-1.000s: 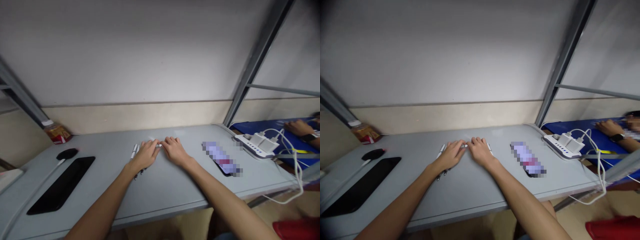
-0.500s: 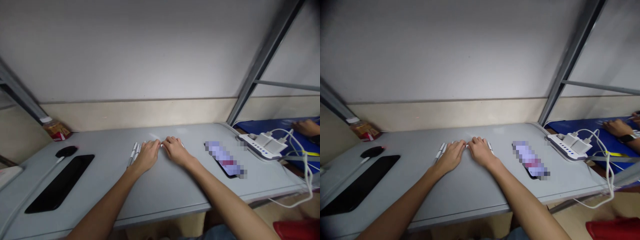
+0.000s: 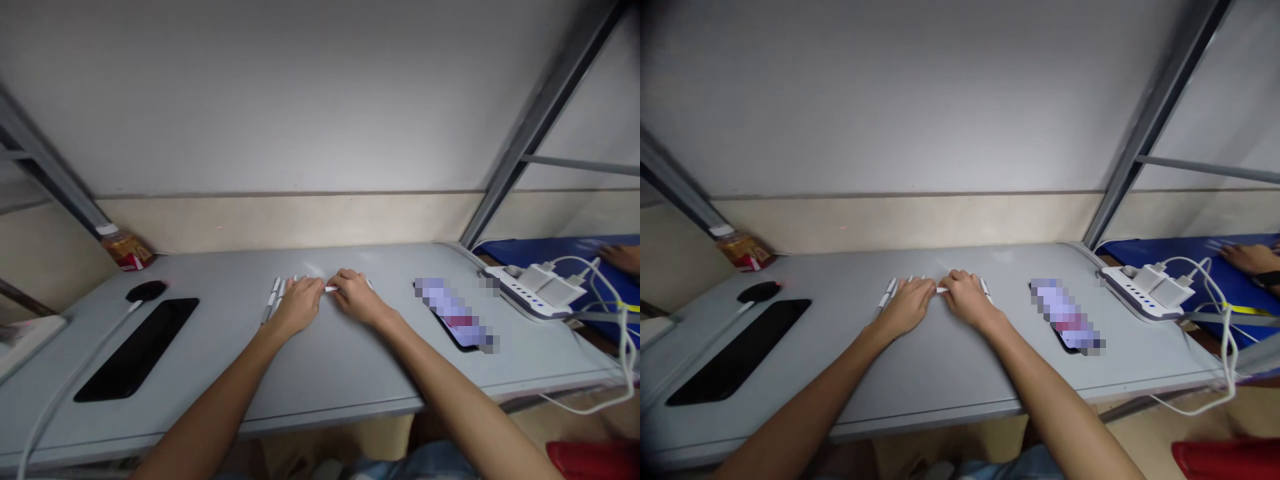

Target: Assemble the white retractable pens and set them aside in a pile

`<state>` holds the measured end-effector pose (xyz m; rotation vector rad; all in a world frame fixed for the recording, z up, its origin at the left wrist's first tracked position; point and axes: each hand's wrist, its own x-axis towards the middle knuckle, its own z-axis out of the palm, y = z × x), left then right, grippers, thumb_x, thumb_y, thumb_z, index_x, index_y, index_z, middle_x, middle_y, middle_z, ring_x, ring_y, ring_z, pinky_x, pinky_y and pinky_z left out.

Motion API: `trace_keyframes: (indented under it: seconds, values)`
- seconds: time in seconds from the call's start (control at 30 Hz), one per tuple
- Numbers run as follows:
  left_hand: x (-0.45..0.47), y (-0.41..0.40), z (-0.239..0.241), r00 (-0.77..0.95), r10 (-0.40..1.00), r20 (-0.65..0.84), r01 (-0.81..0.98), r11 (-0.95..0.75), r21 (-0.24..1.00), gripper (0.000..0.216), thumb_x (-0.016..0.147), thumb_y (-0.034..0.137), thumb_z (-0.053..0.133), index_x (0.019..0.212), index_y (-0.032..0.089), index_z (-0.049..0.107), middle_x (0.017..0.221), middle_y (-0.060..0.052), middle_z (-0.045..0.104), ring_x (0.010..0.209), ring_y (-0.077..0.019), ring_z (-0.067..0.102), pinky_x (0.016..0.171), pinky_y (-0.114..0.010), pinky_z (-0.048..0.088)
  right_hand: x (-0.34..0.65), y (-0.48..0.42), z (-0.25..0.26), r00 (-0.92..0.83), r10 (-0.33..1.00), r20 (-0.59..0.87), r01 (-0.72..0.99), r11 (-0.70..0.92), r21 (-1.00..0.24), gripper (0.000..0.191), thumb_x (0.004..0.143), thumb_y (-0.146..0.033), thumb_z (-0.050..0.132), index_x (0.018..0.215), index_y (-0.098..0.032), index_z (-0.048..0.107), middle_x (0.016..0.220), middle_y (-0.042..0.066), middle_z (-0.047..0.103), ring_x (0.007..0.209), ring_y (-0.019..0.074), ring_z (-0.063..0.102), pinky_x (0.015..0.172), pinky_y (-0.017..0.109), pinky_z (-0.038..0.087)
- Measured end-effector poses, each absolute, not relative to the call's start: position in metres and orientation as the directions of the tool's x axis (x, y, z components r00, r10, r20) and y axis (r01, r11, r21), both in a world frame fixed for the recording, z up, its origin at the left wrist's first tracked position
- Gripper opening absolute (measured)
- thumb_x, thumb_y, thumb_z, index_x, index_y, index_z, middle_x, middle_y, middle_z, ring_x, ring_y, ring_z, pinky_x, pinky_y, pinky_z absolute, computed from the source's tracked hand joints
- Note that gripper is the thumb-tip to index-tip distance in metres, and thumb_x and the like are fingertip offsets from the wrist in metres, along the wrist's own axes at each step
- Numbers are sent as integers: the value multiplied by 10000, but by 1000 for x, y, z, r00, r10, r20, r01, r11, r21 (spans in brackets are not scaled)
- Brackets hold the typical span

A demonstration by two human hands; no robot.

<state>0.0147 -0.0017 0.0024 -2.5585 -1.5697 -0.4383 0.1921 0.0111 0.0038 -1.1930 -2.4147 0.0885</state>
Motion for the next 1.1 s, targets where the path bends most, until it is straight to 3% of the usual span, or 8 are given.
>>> trace_keyframes:
  seconds: [0.2,0.37,0.6,0.7,0.87,1.0,1.1]
  values:
    - [19,-5,1,412,864,290,882,-459,112,321,990,320,228,969,209,529,914,-53,651,901,-222,585,818,-372,350,197,15,3,-525,731,435,666,671,-325,179,855,-92,539,985,-177,628,939,54,589,902,174,524,762,258,387]
    - [20,-9,4,417,857,303,856,-482,184,294,980,376,285,1038,226,531,993,-54,655,939,-231,587,870,-404,347,196,18,2,-506,727,464,687,665,-293,217,836,-51,512,965,-185,623,934,56,577,890,187,486,757,273,379]
    - [14,-8,8,455,828,328,839,-522,153,321,984,337,292,1150,270,559,1035,-44,660,985,-216,570,841,-367,333,202,23,1,-450,740,499,695,642,-325,230,807,-32,518,953,-180,617,902,58,570,864,192,474,751,280,373]
    - [12,-7,10,438,830,345,838,-516,179,336,987,318,287,1203,318,544,1030,-24,667,989,-201,569,839,-359,327,206,24,3,-398,745,535,655,639,-403,186,814,-53,523,906,-180,623,879,49,579,840,177,492,747,273,380]
    - [9,-3,12,317,865,389,837,-448,315,314,977,334,303,1124,277,574,1012,-25,678,987,-196,584,884,-365,357,211,29,6,-269,785,558,492,610,-621,98,817,-156,571,892,-175,632,879,37,619,819,157,540,757,273,401]
    - [10,-2,16,233,875,424,771,-432,467,305,958,367,331,1141,265,553,996,-11,679,900,-168,614,830,-320,437,212,36,6,-143,898,416,203,438,-876,241,859,-354,533,980,-168,626,823,27,618,715,137,548,691,268,426]
    - [12,-3,19,215,887,409,712,-429,556,325,949,364,342,1190,264,535,1030,-12,682,875,-153,629,803,-294,472,213,39,6,-158,944,290,-30,289,-957,362,886,-451,466,1068,-171,608,759,5,566,609,110,497,591,238,401]
